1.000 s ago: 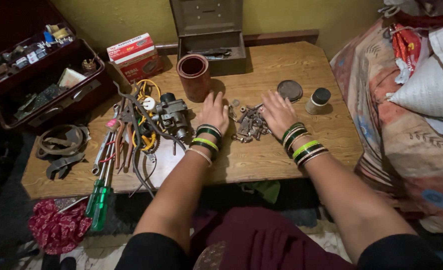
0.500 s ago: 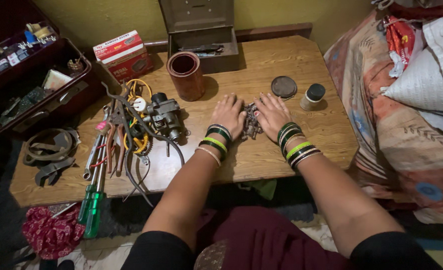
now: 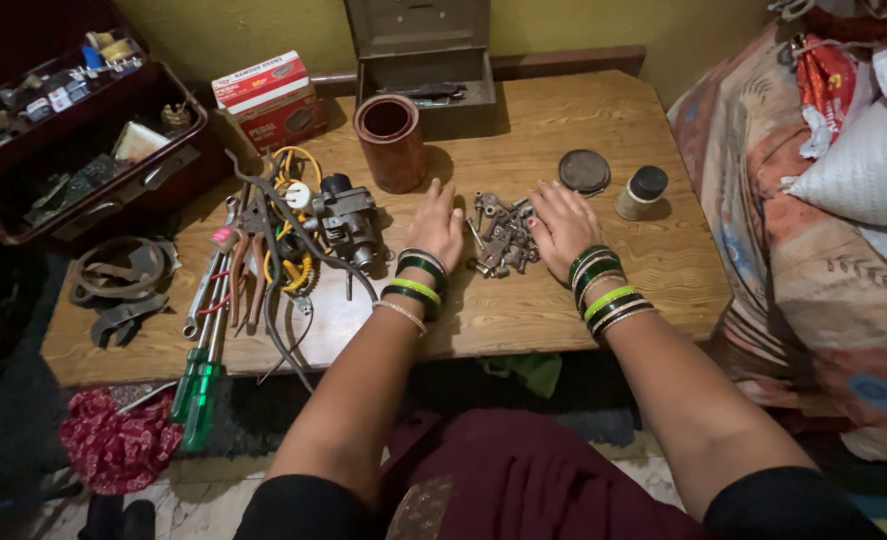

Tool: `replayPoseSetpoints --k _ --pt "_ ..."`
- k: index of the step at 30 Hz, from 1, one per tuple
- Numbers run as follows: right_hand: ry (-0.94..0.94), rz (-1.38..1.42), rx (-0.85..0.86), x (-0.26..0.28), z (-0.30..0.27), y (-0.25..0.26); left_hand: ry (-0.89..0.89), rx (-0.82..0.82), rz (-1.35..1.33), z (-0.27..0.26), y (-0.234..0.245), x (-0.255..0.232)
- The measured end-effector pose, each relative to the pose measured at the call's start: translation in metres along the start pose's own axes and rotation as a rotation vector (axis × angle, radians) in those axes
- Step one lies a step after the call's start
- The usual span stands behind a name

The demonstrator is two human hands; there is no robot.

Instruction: The person opens a cylindrical metal container, pours bolts, nuts, and washers onto the table, sorts through the fasteners, and handles a small bottle by hand.

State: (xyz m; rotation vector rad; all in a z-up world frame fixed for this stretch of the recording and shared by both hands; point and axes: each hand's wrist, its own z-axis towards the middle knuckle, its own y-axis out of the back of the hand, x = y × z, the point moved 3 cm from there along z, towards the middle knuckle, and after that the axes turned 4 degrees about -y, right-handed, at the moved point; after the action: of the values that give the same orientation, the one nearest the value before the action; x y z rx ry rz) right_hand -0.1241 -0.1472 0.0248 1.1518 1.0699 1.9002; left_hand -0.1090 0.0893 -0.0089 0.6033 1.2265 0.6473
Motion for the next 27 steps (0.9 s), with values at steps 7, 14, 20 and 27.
replayPoseSetpoints --k 7,14,20,27 --pt "0.026 -0.018 -0.008 0.004 -0.001 0.002 -0.033 -0.017 -0.023 -0.02 -0.002 0.006" --pt "0.078 -0.109 0.062 0.013 -0.002 0.002 0.021 0.132 0.243 -0.031 0.01 -0.037" --pt "0.01 -0.021 -0.002 0.0 -0.005 -0.004 -0.043 0.101 0.22 -0.011 -0.007 -0.052" --pt "-0.042 -0.043 0.139 0.0 -0.002 -0.006 -0.113 0.168 0.253 0.006 -0.04 -0.058"
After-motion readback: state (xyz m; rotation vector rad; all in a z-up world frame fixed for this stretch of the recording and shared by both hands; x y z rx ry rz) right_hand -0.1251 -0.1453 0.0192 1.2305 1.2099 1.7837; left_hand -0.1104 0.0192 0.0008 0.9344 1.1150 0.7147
